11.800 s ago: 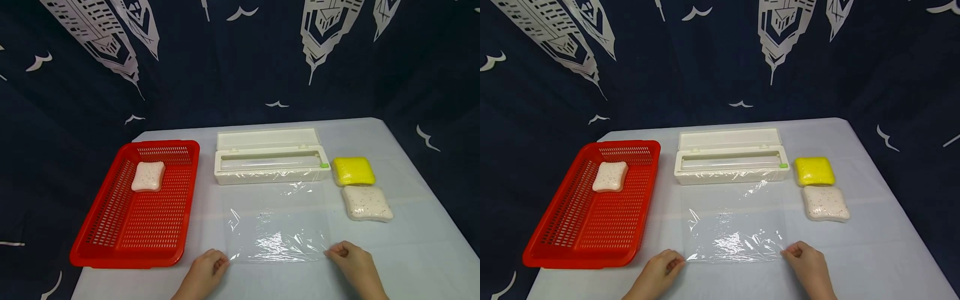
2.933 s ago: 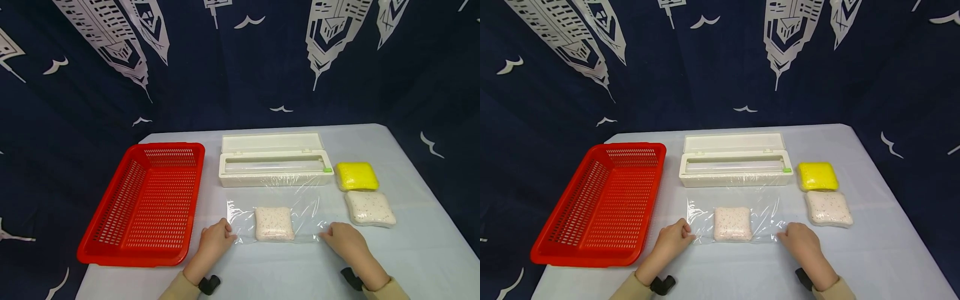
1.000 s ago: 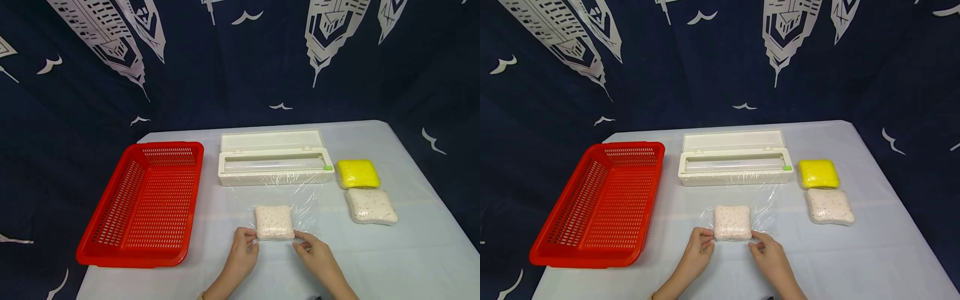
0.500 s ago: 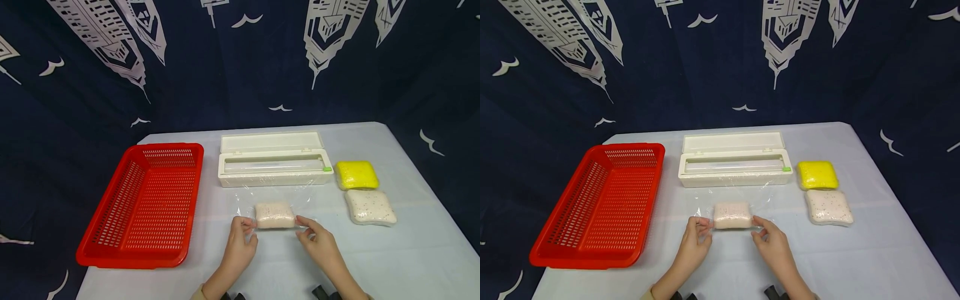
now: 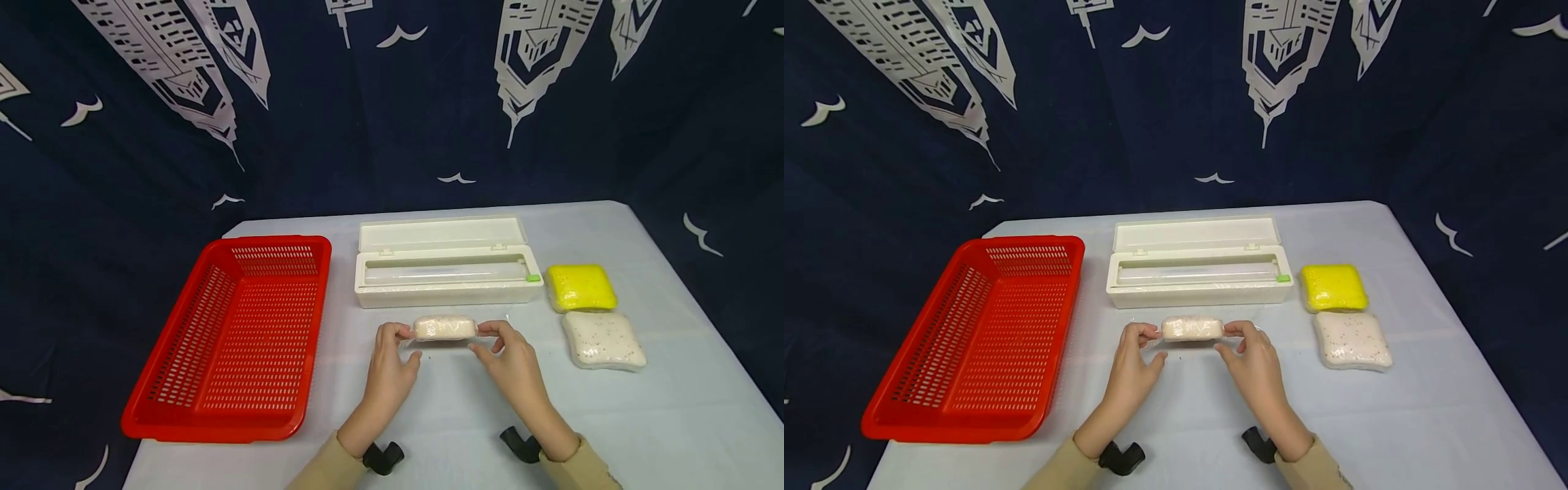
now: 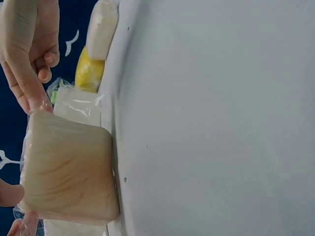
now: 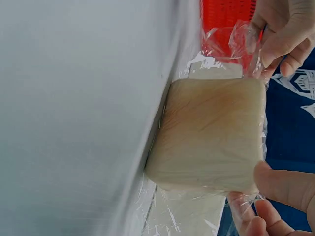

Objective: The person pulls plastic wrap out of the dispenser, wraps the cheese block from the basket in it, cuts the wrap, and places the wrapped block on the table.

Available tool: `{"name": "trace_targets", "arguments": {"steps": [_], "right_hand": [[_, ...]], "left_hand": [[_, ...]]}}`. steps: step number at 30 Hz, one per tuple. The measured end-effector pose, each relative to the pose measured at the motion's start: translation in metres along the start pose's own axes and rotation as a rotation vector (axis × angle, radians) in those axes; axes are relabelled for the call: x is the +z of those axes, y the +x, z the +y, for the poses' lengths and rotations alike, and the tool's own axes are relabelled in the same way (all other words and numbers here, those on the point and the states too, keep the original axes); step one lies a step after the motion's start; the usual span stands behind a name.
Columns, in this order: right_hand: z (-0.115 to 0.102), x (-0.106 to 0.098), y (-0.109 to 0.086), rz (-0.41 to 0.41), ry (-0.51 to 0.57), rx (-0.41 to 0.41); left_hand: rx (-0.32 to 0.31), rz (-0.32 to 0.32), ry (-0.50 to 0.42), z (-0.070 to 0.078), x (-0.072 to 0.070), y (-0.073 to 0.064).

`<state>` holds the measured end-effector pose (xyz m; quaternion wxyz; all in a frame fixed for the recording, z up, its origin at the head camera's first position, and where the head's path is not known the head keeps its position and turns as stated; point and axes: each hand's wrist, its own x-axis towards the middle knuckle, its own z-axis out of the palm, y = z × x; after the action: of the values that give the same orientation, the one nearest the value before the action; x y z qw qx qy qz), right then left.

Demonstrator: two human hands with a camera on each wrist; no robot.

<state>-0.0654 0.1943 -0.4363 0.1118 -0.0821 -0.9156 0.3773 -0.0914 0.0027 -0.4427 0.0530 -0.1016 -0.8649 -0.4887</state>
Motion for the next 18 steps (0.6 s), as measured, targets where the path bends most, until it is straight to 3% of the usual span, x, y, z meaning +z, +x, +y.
{"name": "trace_targets", "arguments": {"steps": [10, 18], "right_hand": [[0.0, 0.005, 0.024, 0.022, -0.029, -0.037], [0.004, 0.009, 0.04, 0.084, -0.039, -0.082]], "left_hand": [[0.042, 0.014, 0.05, -0.004, 0.002, 0.018], [0.056, -0.002, 0.05, -0.006, 0.003, 0.029]]}}
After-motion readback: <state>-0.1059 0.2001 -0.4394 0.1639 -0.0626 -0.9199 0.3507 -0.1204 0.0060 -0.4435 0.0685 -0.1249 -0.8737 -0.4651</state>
